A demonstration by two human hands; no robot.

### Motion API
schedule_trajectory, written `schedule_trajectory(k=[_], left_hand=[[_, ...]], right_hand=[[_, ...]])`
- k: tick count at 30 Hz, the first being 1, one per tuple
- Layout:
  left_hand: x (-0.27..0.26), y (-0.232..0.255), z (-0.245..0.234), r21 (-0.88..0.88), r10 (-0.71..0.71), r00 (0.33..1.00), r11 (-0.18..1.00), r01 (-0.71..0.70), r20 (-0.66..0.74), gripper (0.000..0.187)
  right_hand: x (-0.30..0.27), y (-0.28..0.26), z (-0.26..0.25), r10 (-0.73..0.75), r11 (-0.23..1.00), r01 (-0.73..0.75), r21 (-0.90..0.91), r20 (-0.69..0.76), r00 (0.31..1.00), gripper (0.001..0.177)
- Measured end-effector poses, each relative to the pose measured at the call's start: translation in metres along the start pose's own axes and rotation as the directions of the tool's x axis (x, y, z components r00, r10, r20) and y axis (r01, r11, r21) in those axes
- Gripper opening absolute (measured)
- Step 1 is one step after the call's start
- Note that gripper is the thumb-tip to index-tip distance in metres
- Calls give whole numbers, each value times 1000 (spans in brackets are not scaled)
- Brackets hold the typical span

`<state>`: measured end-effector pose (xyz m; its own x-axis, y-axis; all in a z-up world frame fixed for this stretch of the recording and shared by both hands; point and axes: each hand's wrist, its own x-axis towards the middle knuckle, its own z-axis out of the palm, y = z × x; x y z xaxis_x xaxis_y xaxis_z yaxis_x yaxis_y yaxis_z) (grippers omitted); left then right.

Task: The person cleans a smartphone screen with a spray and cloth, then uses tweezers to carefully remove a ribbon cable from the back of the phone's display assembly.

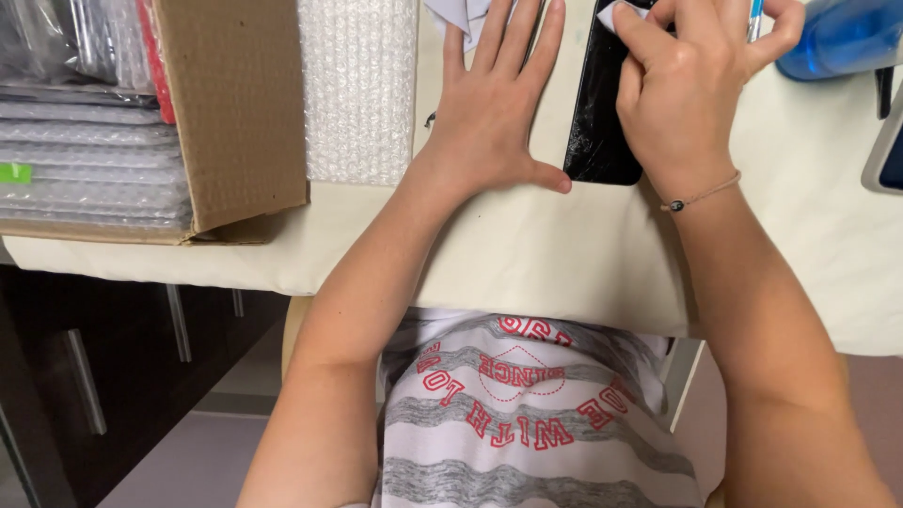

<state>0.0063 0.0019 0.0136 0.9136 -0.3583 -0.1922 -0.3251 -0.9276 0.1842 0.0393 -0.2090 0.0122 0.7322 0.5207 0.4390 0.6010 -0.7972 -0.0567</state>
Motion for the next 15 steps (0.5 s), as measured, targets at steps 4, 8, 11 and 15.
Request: schedule_trajectory(k=[4, 8, 11, 15], left_hand=[[-1, 1, 4, -10, 7, 1000, 1000, -7, -7, 171], [-2, 0, 2, -55, 6, 1000, 998, -6, 1, 172], [-2, -1, 10, -49, 16, 999, 999, -18, -40, 174], [-4, 2, 5, -71, 13, 1000, 997, -13, -9, 170]], right_hand=[[9, -11, -1, 2, 1000, -2, 14, -30, 1000, 40], [-5, -2, 4, 1, 1000, -1, -5, -29, 1000, 43], [1, 9, 7, 19, 1000, -20, -12, -68, 998, 47], [3, -6, 6, 27, 1000, -28, -10, -80, 996, 39]])
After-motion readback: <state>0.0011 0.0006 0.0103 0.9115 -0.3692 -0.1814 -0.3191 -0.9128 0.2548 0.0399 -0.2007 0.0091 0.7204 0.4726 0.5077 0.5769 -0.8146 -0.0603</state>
